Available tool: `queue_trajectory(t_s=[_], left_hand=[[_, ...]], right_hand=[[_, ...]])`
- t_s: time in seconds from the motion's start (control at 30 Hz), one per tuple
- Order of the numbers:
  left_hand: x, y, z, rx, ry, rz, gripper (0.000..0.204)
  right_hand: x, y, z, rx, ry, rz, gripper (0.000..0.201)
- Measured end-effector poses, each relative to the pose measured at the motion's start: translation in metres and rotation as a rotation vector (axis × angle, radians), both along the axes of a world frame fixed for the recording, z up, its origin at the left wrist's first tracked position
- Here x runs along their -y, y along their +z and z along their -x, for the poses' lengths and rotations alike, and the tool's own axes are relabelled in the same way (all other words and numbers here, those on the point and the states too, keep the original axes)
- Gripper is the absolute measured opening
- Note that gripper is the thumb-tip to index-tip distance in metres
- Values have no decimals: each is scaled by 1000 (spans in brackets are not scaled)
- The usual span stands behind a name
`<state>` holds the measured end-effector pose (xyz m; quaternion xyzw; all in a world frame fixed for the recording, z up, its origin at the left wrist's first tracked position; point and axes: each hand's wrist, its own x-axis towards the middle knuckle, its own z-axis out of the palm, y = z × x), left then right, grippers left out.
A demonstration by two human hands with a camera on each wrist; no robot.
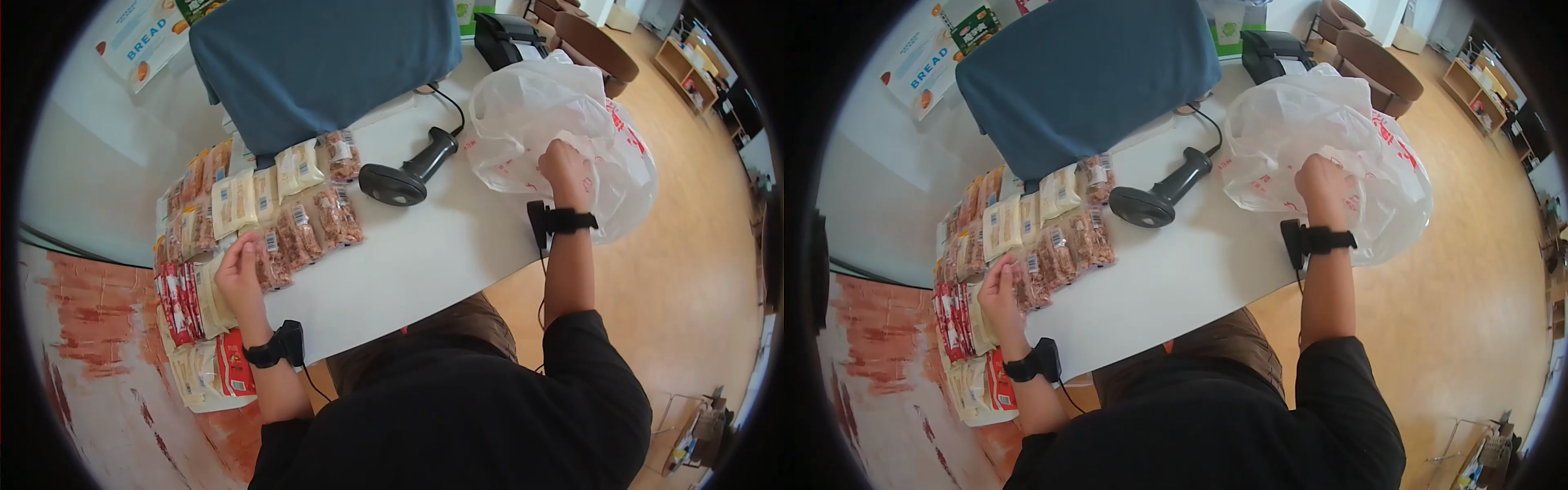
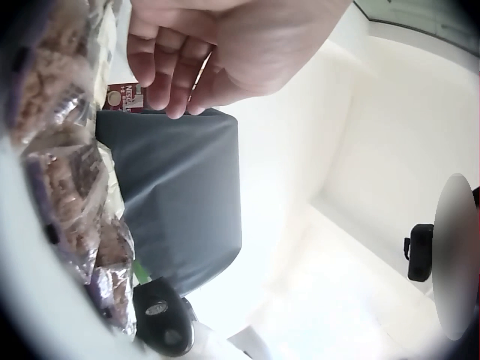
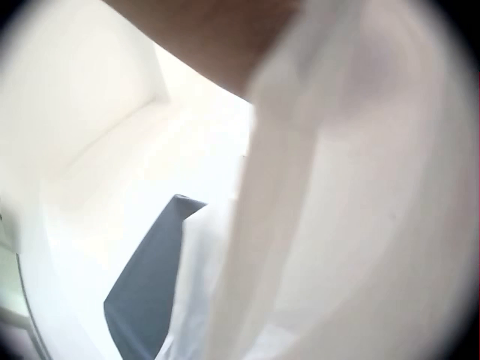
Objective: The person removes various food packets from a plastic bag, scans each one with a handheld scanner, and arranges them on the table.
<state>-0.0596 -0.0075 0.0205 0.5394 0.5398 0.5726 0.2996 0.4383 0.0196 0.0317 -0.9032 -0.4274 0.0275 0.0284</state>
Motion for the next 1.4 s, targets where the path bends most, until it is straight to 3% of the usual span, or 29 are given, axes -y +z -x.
queue_trajectory(t_s=[0.2,0.3,0.33,0.43,0.47,0.57,0.6,0.83,1.1,1.23,1.33,1.4], left_hand=[[1,1,3,54,4,23,22],[1,-4,3,60,-16,32,23],[1,-5,3,62,-19,31,23],[0,-5,3,68,-20,29,24],[1,-5,4,68,-17,30,24],[0,-5,5,64,-1,40,24],[-1,-5,5,63,6,45,24],[-4,-6,9,60,46,63,22],[0,-3,2,64,10,80,22],[9,3,-7,55,-38,67,21],[11,5,-14,105,-99,77,20],[14,7,-18,175,-146,87,19]], right_hand=[[-31,-9,-8,296,227,-411,68],[-52,13,-4,267,289,-507,71],[-56,19,0,345,277,-601,58],[-71,40,-27,73,358,-496,43],[-77,38,-44,66,413,-450,27],[-107,13,-102,268,351,-14,24],[-117,-16,-135,304,421,-198,23],[-117,-38,-168,191,162,11,24],[-63,-20,-121,141,119,106,26],[5,28,-61,92,450,-38,22],[44,74,-22,111,568,-160,25],[61,110,11,-62,660,-247,24]])
